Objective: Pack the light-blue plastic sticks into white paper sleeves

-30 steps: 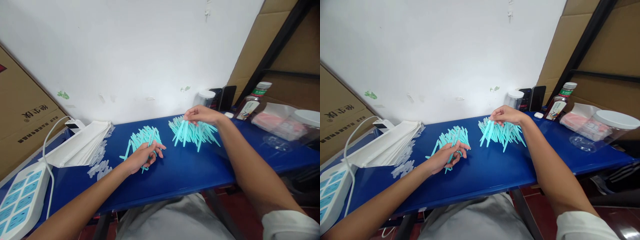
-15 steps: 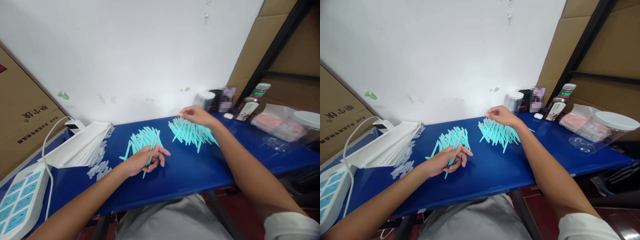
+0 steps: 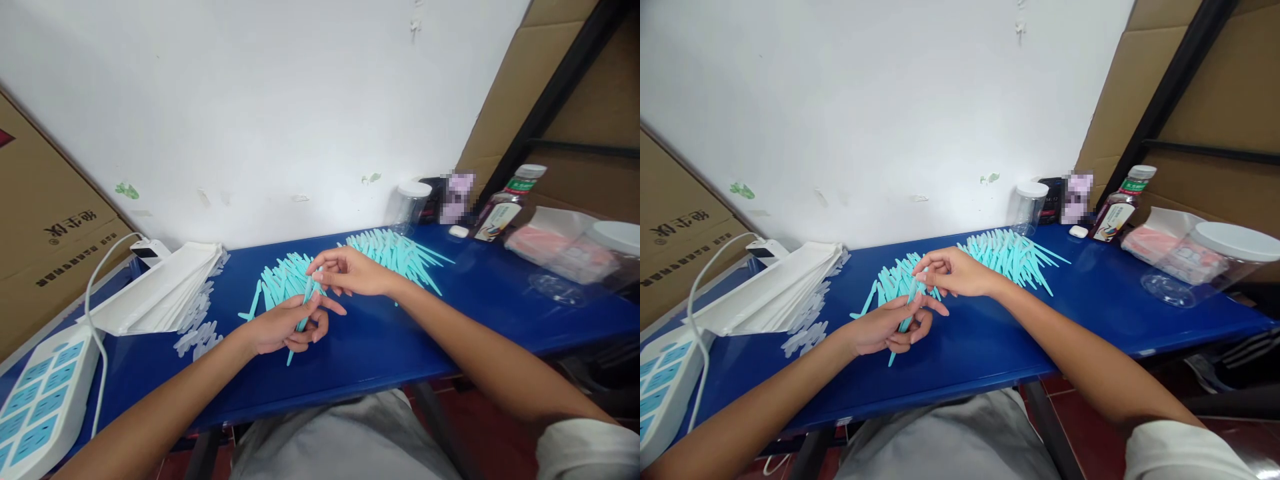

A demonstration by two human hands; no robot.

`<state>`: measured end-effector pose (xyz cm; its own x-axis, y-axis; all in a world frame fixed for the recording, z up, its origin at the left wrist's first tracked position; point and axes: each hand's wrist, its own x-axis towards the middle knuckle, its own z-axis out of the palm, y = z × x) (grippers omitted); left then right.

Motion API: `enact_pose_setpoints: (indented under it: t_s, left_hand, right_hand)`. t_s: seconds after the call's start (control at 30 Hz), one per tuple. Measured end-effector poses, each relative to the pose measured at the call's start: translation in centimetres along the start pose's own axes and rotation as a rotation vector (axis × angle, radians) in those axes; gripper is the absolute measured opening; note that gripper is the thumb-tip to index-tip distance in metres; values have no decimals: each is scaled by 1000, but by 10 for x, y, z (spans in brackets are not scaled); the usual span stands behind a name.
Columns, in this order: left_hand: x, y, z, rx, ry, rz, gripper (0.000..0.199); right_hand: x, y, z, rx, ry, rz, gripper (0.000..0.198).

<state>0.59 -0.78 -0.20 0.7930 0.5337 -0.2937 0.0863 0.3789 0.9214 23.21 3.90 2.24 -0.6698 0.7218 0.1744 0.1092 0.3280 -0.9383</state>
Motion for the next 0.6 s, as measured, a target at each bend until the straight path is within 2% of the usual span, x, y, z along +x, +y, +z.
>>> enact_pose_setpoints:
  t_s: [0.13, 0.23, 0.3, 0.47, 0.6]
  left_hand:
    - [-2, 0, 0, -12, -38, -3, 51]
    - [-2, 1, 1, -6, -51, 2, 47]
    - [-1, 1, 1, -41, -50, 13, 47]
    - [1, 1, -3, -204, -30, 52, 53]
    - [4, -1, -4, -181, 108, 178, 38]
  right_hand:
    - [-2, -5, 13, 16, -78, -68, 40]
    - [-3, -7, 16, 40, -110, -68, 40]
    - [-2, -6, 12, 15, -82, -57, 41]
    - [-1, -8, -9, -68, 102, -38, 42]
    - [-1, -13, -14, -91, 137, -8, 42]
